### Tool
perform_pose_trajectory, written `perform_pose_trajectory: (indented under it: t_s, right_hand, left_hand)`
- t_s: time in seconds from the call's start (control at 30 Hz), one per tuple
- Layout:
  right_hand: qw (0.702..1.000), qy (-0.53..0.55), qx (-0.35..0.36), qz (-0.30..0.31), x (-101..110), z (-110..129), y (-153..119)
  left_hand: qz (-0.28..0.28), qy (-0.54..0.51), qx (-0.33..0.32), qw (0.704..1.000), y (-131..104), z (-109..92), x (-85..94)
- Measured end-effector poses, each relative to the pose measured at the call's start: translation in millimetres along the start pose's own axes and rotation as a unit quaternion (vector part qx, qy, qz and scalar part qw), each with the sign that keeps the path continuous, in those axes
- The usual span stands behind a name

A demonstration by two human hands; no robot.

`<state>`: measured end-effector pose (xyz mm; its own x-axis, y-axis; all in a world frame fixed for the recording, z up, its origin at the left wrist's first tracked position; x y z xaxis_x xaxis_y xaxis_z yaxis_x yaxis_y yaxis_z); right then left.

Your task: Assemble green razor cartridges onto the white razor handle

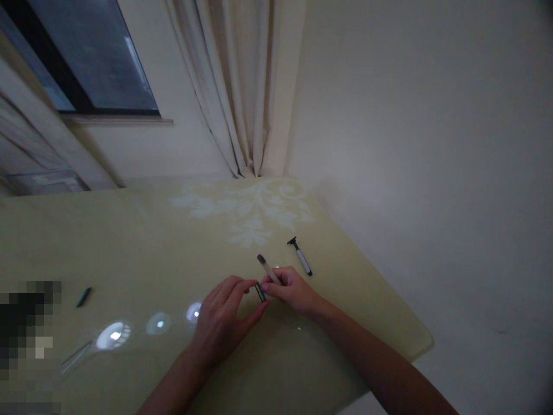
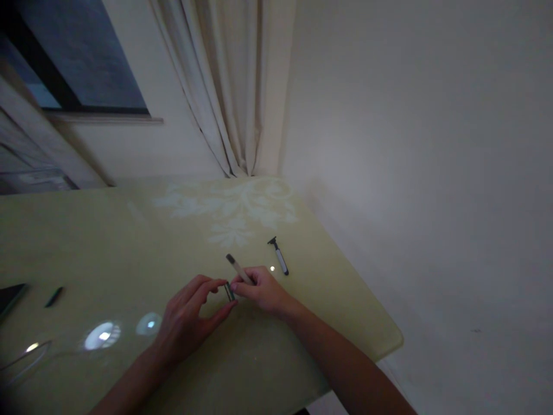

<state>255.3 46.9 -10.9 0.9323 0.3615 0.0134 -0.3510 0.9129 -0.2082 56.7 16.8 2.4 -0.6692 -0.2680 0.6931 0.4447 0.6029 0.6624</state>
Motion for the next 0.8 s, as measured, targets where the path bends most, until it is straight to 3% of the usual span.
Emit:
perform_pose_trajectory:
  t_s: [0.23, 0.57, 0.7, 0.8]
  right_hand:
    - [0.992, 0.102, -0.064, 0.025, -1.1, -5.1, -3.0]
    - [0.983, 0.160, -0.068, 0.053, -6.5, -0.7, -8.0]
    - [0.987, 0.137, -0.064, 0.057, -6.7, -1.0, -8.8]
    - [0.998, 0.053, -0.003, 0.018, -2.5, 4.9, -10.8]
  left_hand:
    - [0.018, -0.089, 0.048, 0.995, 1.6, -1.1, 0.7]
    - [-0.014, -0.213, 0.100, 0.972, 3.3, -5.7, 0.9]
    - [-0.017, -0.250, 0.124, 0.960, 2.3, -2.6, 1.3]
    - [-0.021, -0.264, 0.142, 0.954, 0.8, 3.4, 4.3]
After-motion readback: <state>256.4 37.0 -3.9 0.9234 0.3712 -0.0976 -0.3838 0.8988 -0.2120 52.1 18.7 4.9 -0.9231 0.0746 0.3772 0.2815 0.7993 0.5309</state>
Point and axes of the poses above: each hand's wrist, its own y-axis towards the middle knuckle, its own x-axis out of the back of the hand, z = x × y, the point moved 2 cm from there along y, towards the middle knuckle, and after that the axes turned 6 degrees about -x, right-handed, at the moved point
